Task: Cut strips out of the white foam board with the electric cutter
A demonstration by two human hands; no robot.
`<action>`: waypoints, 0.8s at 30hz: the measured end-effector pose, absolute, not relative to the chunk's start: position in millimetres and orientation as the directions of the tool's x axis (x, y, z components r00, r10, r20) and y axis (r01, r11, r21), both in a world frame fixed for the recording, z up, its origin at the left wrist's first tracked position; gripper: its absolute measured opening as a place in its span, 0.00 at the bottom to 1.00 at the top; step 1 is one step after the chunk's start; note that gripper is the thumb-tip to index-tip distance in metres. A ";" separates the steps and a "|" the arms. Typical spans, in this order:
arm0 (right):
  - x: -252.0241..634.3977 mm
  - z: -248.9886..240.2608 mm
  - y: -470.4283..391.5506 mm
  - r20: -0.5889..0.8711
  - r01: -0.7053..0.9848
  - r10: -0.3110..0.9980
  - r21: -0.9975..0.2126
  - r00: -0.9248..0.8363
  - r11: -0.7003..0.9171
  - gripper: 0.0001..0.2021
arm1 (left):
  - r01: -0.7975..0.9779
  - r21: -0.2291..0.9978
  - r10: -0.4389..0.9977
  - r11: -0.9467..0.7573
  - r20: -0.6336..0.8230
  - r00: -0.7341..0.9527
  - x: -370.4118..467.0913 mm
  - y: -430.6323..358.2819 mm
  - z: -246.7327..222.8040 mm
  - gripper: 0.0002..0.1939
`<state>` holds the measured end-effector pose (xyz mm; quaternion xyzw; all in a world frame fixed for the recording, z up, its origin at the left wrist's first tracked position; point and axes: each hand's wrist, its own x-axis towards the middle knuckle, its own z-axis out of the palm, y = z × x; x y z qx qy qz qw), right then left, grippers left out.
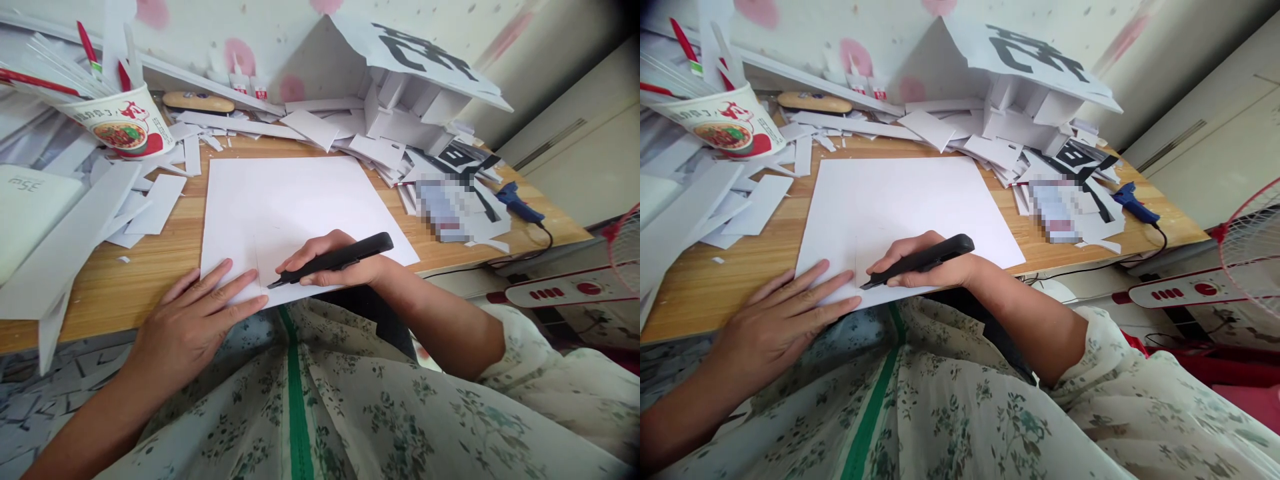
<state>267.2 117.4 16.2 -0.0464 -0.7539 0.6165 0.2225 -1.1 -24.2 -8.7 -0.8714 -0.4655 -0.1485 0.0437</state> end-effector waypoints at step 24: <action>298.3 23.3 125.5 0.215 -0.155 0.390 -0.971 -0.895 0.180 0.13 | 0.820 0.049 0.797 -0.570 0.275 0.538 -3.6 -23.3 -10.5 0.26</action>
